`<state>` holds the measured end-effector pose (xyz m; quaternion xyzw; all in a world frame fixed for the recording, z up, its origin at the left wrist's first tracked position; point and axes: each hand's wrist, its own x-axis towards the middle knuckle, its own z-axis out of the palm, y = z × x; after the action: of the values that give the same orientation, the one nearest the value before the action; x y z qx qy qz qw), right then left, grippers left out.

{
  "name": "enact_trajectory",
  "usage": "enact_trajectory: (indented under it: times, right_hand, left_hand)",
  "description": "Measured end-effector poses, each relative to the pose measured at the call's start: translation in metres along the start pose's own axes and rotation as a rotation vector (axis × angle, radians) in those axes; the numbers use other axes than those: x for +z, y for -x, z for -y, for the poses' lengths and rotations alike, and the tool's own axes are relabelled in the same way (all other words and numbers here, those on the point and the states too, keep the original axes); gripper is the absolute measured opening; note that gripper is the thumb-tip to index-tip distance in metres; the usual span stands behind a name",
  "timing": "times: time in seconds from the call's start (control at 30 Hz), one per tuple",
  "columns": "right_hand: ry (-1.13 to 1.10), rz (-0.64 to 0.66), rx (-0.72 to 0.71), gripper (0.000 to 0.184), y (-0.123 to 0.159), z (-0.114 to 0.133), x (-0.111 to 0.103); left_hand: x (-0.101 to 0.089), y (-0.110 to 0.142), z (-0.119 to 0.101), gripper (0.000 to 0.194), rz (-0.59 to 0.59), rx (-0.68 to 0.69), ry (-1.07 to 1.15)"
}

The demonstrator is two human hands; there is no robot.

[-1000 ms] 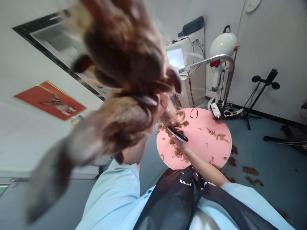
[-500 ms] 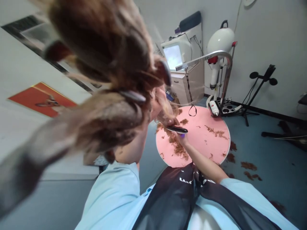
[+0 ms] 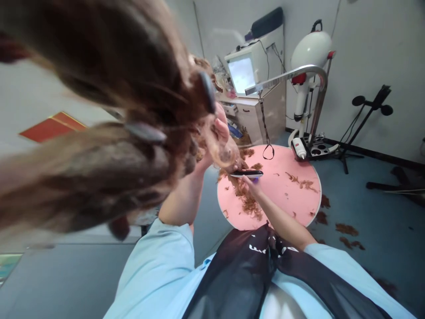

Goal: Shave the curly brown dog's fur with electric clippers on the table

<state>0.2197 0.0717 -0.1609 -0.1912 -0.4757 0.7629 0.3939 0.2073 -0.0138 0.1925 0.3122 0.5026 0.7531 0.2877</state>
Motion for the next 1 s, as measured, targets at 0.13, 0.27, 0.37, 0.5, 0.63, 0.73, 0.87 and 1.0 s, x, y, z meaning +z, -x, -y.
enact_trajectory:
  times: [0.13,0.27,0.37,0.5,0.63,0.73,0.87,1.0]
  right_hand:
    - [0.015,0.000,0.047,0.041,-0.016,0.002,-0.009]
    - [0.024,-0.053,0.035,0.040,-0.023,-0.001,-0.011]
    - [0.039,-0.019,0.045,0.046,-0.020,-0.006,-0.012]
    - [0.044,0.016,0.048,0.046,-0.016,-0.009,-0.014]
    - [0.035,0.049,0.022,0.049,-0.014,-0.008,-0.014]
    - [0.039,0.099,0.021,0.049,-0.011,-0.005,-0.015]
    - [0.045,0.136,-0.007,0.044,-0.008,0.001,-0.013]
    - [0.068,0.149,-0.022,0.043,-0.009,0.004,-0.010]
  left_hand:
    - [0.005,0.001,-0.001,0.016,-0.006,-0.012,0.019]
    - [0.014,0.004,-0.002,0.022,-0.041,-0.007,0.023]
    - [0.021,0.007,-0.002,0.029,-0.075,-0.011,0.035]
    - [0.023,0.011,-0.003,0.030,-0.097,-0.001,0.012]
    - [0.022,0.013,-0.004,0.029,-0.096,0.005,-0.031]
    - [0.024,0.014,-0.006,0.032,-0.091,-0.003,-0.035]
    - [0.028,0.015,-0.007,0.032,-0.070,-0.005,-0.012]
    - [0.029,0.017,-0.008,0.033,-0.048,-0.001,-0.001]
